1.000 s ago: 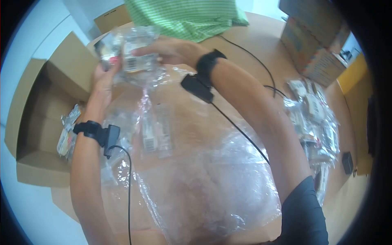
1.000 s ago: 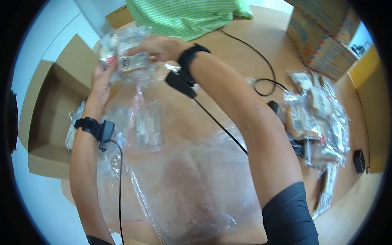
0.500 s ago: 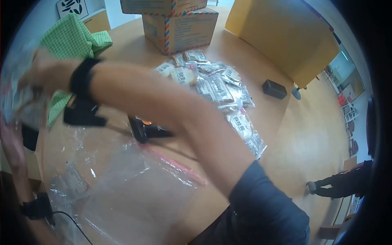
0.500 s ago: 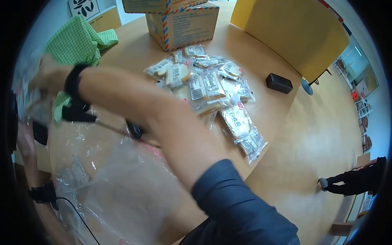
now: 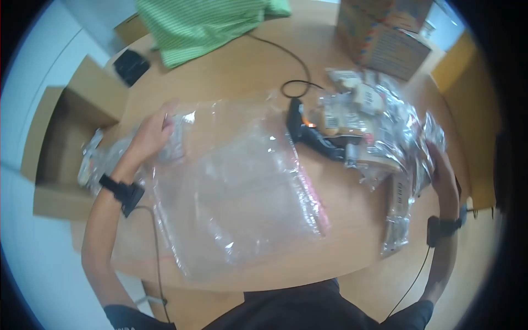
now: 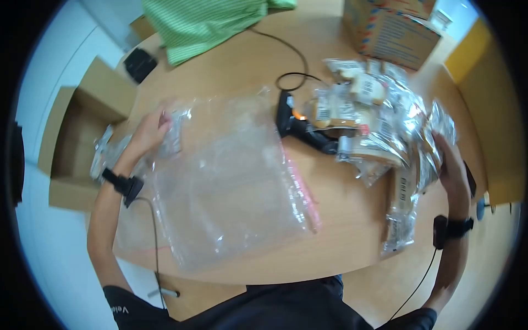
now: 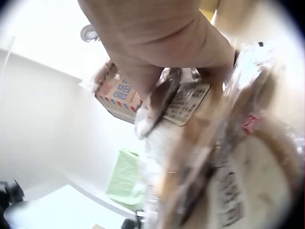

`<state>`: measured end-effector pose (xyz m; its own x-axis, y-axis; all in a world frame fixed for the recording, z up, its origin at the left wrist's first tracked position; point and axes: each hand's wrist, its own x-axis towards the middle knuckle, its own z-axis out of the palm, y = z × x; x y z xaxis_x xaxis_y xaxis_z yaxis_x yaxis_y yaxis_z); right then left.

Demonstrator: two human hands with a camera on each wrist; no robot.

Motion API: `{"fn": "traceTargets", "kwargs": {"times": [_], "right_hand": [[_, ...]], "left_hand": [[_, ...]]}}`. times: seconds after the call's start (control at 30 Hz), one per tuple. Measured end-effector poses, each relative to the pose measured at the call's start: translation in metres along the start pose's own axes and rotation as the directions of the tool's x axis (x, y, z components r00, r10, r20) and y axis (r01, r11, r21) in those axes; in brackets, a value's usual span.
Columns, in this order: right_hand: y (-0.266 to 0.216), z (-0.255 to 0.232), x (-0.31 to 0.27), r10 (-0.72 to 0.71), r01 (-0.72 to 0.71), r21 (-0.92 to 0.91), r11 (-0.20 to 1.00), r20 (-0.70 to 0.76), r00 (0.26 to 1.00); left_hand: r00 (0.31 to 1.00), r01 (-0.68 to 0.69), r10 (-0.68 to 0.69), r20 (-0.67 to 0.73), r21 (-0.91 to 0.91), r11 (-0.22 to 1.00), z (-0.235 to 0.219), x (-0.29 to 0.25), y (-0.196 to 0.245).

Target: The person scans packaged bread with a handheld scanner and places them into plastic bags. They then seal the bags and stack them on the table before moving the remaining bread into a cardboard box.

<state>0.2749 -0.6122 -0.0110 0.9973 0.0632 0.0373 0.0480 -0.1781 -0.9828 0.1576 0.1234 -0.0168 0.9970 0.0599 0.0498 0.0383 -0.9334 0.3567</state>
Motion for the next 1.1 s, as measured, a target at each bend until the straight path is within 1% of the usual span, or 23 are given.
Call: {"fn": "traceTargets", "kwargs": {"times": [0.07, 0.13, 0.17, 0.2, 0.3, 0.37, 0.4, 0.43, 0.5, 0.57, 0.6, 0.63, 0.67, 0.7, 0.77, 0.8, 0.87, 0.9, 0.93, 0.97, 1.03, 1.07, 1.1], "right_hand": [[0.056, -0.037, 0.006, -0.043, 0.050, -0.280, 0.959, 0.031, 0.999], [0.073, -0.039, -0.004, -0.107, 0.108, -0.535, 0.838, 0.033, 0.994], [0.067, -0.023, -0.007, -0.073, 0.034, -0.394, 0.918, -0.085, 0.994], [0.060, -0.005, -0.009, -0.038, -0.010, -0.230, 0.973, -0.202, 0.979], [0.057, -0.013, -0.007, -0.036, -0.005, -0.191, 0.982, -0.212, 0.977], [0.077, -0.064, 0.013, -0.095, 0.028, -0.342, 0.939, -0.180, 0.979], [0.092, -0.097, 0.017, -0.320, 0.164, -0.622, 0.765, -0.147, 0.936], [0.090, -0.087, 0.026, -0.319, 0.175, -0.620, 0.765, -0.128, 0.939], [0.076, -0.059, 0.030, -0.382, 0.274, -0.726, 0.631, 0.016, 0.924], [0.050, -0.034, 0.008, -0.405, 0.325, -0.823, 0.466, 0.128, 0.905], [0.061, -0.023, 0.007, -0.380, 0.325, -0.821, 0.469, 0.144, 0.914], [0.072, -0.014, 0.005, -0.355, 0.324, -0.820, 0.471, 0.160, 0.921], [0.054, 0.004, -0.006, -0.339, 0.309, -0.865, 0.395, 0.175, 0.924], [0.038, 0.024, -0.020, -0.318, 0.302, -0.898, 0.321, 0.198, 0.927], [0.043, 0.014, -0.021, -0.328, 0.299, -0.907, 0.296, 0.198, 0.924], [0.046, 0.013, -0.016, -0.365, 0.289, -0.917, 0.274, 0.179, 0.914], [0.029, 0.019, -0.027, -0.414, 0.280, -0.923, 0.262, 0.154, 0.897], [0.014, 0.030, -0.031, -0.472, 0.275, -0.926, 0.259, 0.127, 0.872], [-0.006, 0.050, -0.038, -0.532, 0.354, -0.905, 0.234, 0.186, 0.826], [-0.035, 0.088, -0.051, -0.534, 0.430, -0.835, 0.342, 0.204, 0.821], [-0.060, 0.128, -0.059, -0.478, 0.610, -0.633, 0.477, 0.395, 0.784], [-0.095, 0.174, -0.079, -0.420, 0.628, -0.530, 0.569, 0.469, 0.777], [-0.114, 0.205, -0.085, -0.464, 0.704, -0.472, 0.530, 0.534, 0.707]], "left_hand": [[0.975, 0.086, -0.116, -0.188, -0.161, 0.983, -0.024, 0.000, -0.003], [0.934, 0.151, -0.254, -0.250, -0.369, 0.917, -0.053, -0.012, -0.005], [0.922, 0.151, -0.295, -0.251, -0.468, 0.871, -0.071, -0.016, 0.002], [0.911, 0.167, -0.316, -0.266, -0.463, 0.870, -0.079, -0.018, -0.009], [0.882, 0.233, -0.395, -0.255, -0.492, 0.839, -0.094, -0.028, -0.041], [0.820, 0.351, -0.541, -0.185, -0.585, 0.731, -0.098, -0.038, -0.048], [0.846, 0.328, -0.508, -0.158, -0.598, 0.731, -0.104, -0.052, -0.056], [0.836, 0.341, -0.525, -0.159, -0.600, 0.724, -0.114, -0.072, -0.063], [0.916, 0.235, -0.397, -0.056, -0.727, 0.645, -0.132, -0.119, -0.064], [0.836, 0.340, -0.535, -0.118, -0.654, 0.676, -0.138, -0.178, -0.050], [0.764, 0.434, -0.627, -0.151, -0.600, 0.673, -0.138, -0.207, -0.069], [0.781, 0.523, -0.617, -0.095, -0.438, 0.731, -0.139, -0.239, -0.096], [0.701, 0.608, -0.713, 0.001, -0.524, 0.597, -0.139, -0.260, -0.081], [0.705, 0.606, -0.709, 0.012, -0.529, 0.594, -0.125, -0.274, -0.086], [0.557, 0.644, -0.830, -0.022, -0.620, 0.448, -0.110, -0.311, -0.094], [0.544, 0.647, -0.839, -0.031, -0.621, 0.443, -0.114, -0.322, -0.095], [0.645, 0.383, -0.755, -0.119, -0.804, 0.455, -0.113, -0.329, -0.090], [0.636, 0.383, -0.761, -0.124, -0.806, 0.452, -0.113, -0.327, -0.088], [0.665, 0.359, -0.723, -0.188, -0.769, 0.530, -0.118, -0.320, -0.077], [0.687, 0.336, -0.681, -0.251, -0.721, 0.605, -0.127, -0.315, -0.067], [0.785, 0.230, -0.568, -0.248, -0.735, 0.638, -0.137, -0.297, -0.049], [0.779, 0.220, -0.566, -0.272, -0.725, 0.652, -0.141, -0.283, -0.032], [0.804, 0.179, -0.518, -0.292, -0.712, 0.679, -0.145, -0.267, -0.011]]}}
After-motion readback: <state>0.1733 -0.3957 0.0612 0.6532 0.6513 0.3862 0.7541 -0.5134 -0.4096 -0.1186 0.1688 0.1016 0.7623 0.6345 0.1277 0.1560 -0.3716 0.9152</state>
